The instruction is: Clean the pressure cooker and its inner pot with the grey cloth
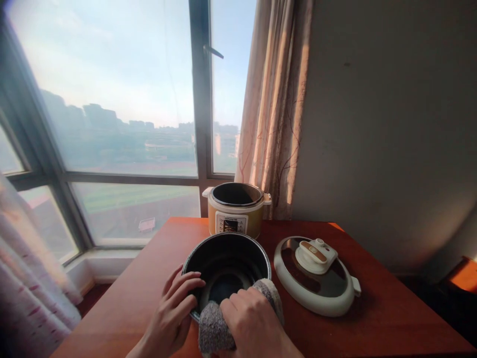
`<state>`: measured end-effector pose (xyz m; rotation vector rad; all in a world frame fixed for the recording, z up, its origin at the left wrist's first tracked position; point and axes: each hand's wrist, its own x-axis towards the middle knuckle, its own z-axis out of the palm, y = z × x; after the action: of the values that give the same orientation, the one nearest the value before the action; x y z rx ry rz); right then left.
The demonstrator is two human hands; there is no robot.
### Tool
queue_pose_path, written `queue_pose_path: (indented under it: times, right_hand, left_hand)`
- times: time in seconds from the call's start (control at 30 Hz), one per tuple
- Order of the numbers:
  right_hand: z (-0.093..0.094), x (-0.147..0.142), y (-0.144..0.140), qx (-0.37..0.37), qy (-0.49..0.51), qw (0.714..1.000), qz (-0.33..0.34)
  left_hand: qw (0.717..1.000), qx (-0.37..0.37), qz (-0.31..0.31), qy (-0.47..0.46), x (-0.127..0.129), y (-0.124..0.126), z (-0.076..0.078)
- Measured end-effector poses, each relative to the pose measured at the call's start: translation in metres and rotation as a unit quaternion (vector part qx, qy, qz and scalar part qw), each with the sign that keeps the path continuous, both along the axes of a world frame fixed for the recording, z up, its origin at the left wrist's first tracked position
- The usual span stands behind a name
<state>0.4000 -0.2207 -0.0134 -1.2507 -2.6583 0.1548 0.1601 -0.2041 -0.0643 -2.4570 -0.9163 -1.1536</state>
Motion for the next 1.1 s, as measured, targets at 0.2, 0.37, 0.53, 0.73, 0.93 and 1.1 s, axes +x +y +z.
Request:
queue_pose_path:
  times: [0.2,0.37,0.53,0.73,0.93,1.1]
  right_hand:
    - [0.005,0.011,0.000,-0.013,0.001,1.000,0.003]
    - [0.009,0.007,-0.001,-0.014,0.007,1.000,0.018]
    - [0.010,0.003,0.002,-0.004,0.026,1.000,0.012]
    - [0.008,0.002,0.005,-0.006,0.030,1.000,0.006]
    - [0.015,0.001,0.003,-0.019,0.011,1.000,-0.005]
    - [0.017,-0.003,0.001,-0.034,0.011,0.999,-0.019]
  left_hand:
    - [0.997,-0.066,-0.035,-0.022,-0.033,0.040,-0.002]
    - [0.971,-0.210,-0.028,-0.109,-0.046,0.077,-0.001]
    - [0.901,-0.360,-0.059,-0.236,-0.039,0.093,0.005]
    - [0.908,-0.322,0.006,-0.267,-0.037,0.079,-0.006]
    - [0.971,-0.139,0.072,-0.181,-0.039,0.049,-0.018]
    - [0.987,0.025,0.131,-0.089,-0.015,0.000,-0.017]
